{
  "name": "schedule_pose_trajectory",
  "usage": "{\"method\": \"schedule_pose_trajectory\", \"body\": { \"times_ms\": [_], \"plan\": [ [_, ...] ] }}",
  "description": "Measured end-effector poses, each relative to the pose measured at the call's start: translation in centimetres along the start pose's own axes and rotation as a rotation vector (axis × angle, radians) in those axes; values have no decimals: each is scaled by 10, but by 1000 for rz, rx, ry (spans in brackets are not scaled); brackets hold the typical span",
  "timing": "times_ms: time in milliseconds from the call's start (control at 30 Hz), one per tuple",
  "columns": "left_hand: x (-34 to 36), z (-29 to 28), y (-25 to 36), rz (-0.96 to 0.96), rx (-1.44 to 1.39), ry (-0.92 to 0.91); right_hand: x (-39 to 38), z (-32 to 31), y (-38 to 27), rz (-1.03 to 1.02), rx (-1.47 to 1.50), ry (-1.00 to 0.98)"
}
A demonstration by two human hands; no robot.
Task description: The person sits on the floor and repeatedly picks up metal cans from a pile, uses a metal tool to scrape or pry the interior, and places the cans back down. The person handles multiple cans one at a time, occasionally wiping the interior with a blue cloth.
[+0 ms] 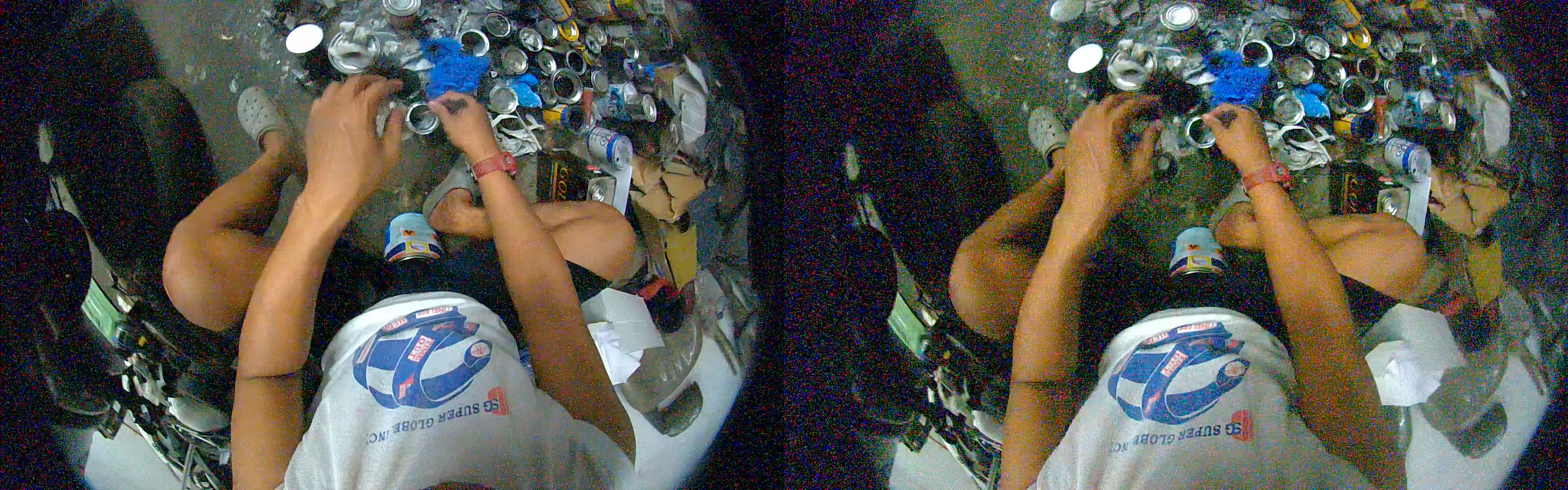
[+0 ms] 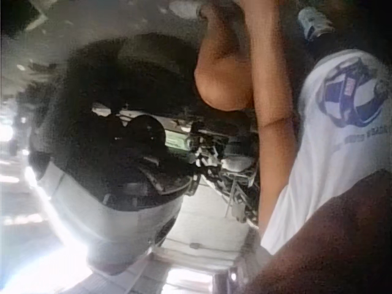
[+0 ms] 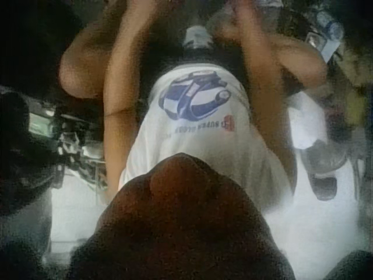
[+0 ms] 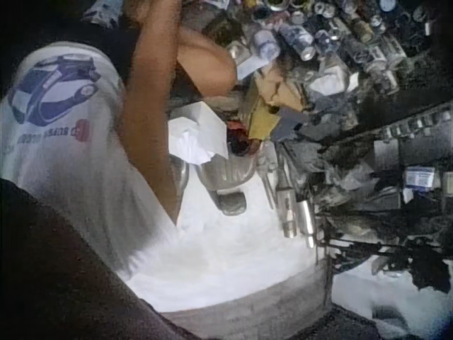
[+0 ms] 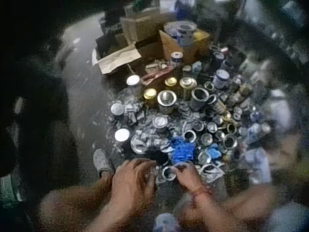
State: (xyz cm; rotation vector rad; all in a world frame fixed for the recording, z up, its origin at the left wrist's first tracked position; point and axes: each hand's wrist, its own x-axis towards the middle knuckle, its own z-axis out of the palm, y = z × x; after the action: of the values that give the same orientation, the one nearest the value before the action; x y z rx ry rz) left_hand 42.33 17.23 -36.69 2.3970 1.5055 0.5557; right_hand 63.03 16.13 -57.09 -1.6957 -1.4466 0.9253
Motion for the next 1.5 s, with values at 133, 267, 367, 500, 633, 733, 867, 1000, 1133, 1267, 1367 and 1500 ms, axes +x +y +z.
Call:
{"method": "schedule_pose_trajectory", "body": {
  "times_ms": [133, 267, 367, 500, 633, 733, 867, 1000, 1133, 1267, 1367, 1500],
  "plan": [
    [2, -18, -3, 4, 10, 169, -22, -22, -30, -331, -432, -277],
    [3, -23, -11, -26, 47, 210, -33, -12, -31, -250, -546, -235],
    [-5, -23, -12, -59, 22, 194, -41, -9, -31, -380, -322, -217],
    [-7, -25, -14, -93, 60, 171, -34, -23, -39, -218, -466, -298],
    [-6, -26, -15, -102, 64, 161, -29, -20, -27, -337, -460, -255],
    [-7, -27, -15, -110, 59, 147, -28, -20, -30, -275, -452, -287],
    [-7, -28, -11, -126, 82, 92, -28, -20, -30, -309, -444, -266],
    [-8, -21, -10, -114, 33, 161, -29, -26, -48, -227, -650, -271],
    [-4, -17, -6, -111, 30, 162, -30, -26, -36, -325, -478, -268],
    [-5, -14, -12, -89, 75, 110, -30, -27, -39, -330, -524, -241],
    [-7, -6, -14, -113, 74, 52, -34, -32, -31, -293, -470, -225],
    [-15, 27, -21, -220, 150, -196, -35, -39, -39, -192, -601, -265]
  ]
}}
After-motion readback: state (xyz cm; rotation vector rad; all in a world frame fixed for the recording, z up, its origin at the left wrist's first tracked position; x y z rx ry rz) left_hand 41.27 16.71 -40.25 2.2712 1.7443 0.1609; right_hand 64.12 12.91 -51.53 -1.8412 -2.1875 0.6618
